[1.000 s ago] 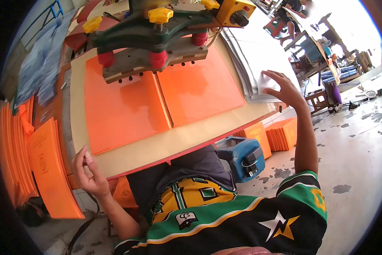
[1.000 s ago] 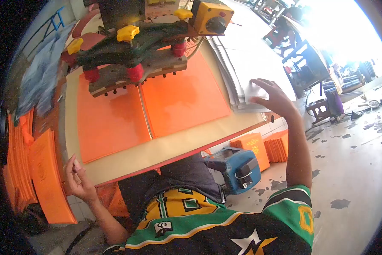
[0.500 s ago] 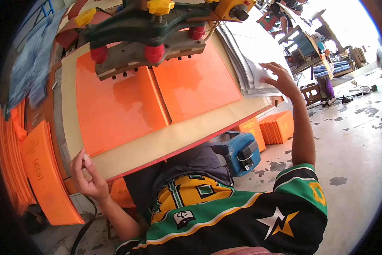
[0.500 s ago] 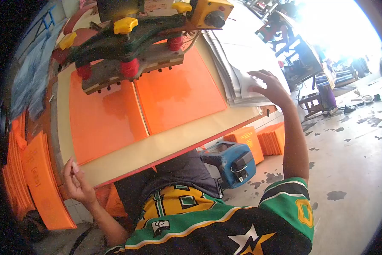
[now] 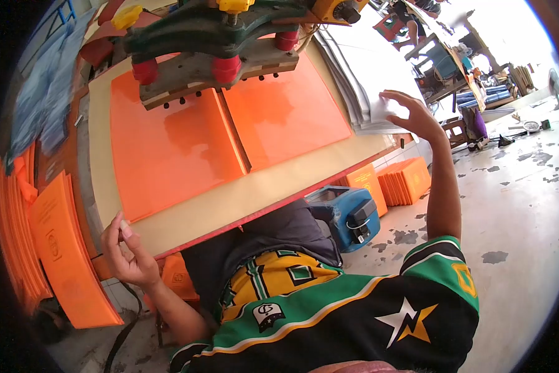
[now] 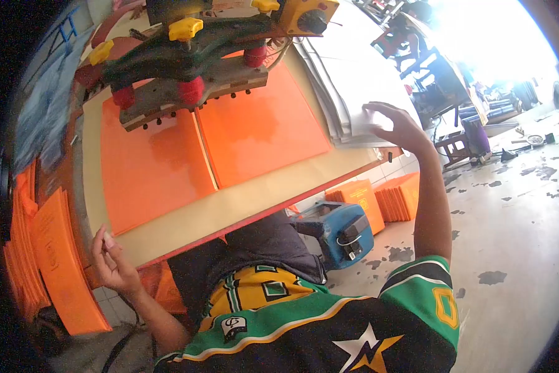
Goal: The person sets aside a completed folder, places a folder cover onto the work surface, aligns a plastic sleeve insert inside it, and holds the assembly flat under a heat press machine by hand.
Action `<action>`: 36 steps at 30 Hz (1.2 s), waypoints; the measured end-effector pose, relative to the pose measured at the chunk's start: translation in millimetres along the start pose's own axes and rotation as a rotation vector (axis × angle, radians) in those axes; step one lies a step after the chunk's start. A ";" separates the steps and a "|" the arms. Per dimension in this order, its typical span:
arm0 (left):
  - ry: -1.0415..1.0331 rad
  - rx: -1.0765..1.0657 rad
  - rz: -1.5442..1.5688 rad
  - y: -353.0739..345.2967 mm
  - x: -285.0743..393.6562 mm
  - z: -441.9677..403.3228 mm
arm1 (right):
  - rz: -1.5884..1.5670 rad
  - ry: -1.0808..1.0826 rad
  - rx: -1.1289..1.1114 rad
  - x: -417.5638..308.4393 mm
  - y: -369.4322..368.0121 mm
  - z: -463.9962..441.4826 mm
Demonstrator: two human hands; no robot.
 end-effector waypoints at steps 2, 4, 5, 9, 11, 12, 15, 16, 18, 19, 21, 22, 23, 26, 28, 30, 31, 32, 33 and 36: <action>-0.017 0.010 -0.033 0.6 1.1 -2.3 | -0.013 0.013 -0.009 -1.1 -1.1 -1.6; -0.090 -0.014 -0.053 0.9 0.9 -4.2 | 0.065 -0.013 -0.013 -12.4 -2.2 -2.3; -0.091 -0.014 -0.054 1.2 2.0 -4.5 | 0.063 -0.013 -0.012 -18.9 -3.2 -3.3; -0.097 -0.041 -0.047 -0.2 6.6 -6.2 | 0.223 0.082 0.013 -33.6 -11.6 -5.7; -0.105 -0.040 -0.038 -1.3 6.3 -6.4 | 0.276 0.078 0.000 -37.9 -16.0 -7.1; -0.100 -0.035 -0.035 -1.4 4.9 -6.2 | 0.326 0.063 -0.004 -42.3 -18.4 -7.3; -0.098 -0.026 -0.044 -1.0 4.3 -6.0 | 0.393 0.050 0.008 -42.8 -23.0 -6.7; -0.101 -0.022 -0.056 -0.6 4.3 -5.7 | 0.409 0.051 0.024 -41.7 -24.3 -6.8; -0.097 -0.017 -0.049 -1.5 4.5 -5.8 | 0.313 0.002 0.049 -36.1 -22.0 -7.5; -0.095 -0.013 -0.042 -1.6 4.9 -6.2 | 0.215 -0.049 0.076 -31.4 -20.7 -7.9; -0.100 -0.014 -0.031 -1.3 12.0 -8.0 | 0.211 -0.013 0.174 -14.9 -22.6 -7.9; -0.106 -0.021 -0.015 -1.5 14.6 -8.8 | 0.206 0.016 0.272 -7.7 -21.8 -7.3; -0.102 -0.014 -0.018 -1.9 14.5 -9.4 | 0.223 -0.034 0.278 -3.4 -20.7 -6.9; -0.140 0.000 -0.011 -1.5 13.7 -10.0 | 0.149 -0.164 0.277 15.0 -19.6 -4.2; -0.140 -0.019 -0.034 0.1 13.6 -10.3 | 0.145 -0.192 0.278 22.4 -15.4 -2.4; -0.131 -0.018 -0.015 -1.0 12.0 -10.2 | 0.227 -0.098 0.154 44.4 -10.7 2.2; -0.126 -0.022 0.006 -1.5 11.5 -10.4 | 0.167 -0.143 0.227 53.8 -8.0 2.5; -0.127 -0.021 0.005 -1.5 11.9 -10.5 | 0.259 -0.073 0.263 73.0 -3.9 4.4; -0.125 -0.023 0.000 -1.6 12.5 -10.4 | 0.254 -0.113 0.289 76.0 6.1 1.7; -0.129 -0.030 -0.020 -1.1 14.4 -11.1 | 0.270 -0.181 0.360 80.1 34.6 -6.3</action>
Point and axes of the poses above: each hand's wrist, its own z-axis away from the middle knuckle, its own y-axis out of the back of the hand, x = y × z, the point moved 2 cm from there along -z, towards the middle knuckle, and after that the axes turned 11 degrees about y, right-handed, at the moved point
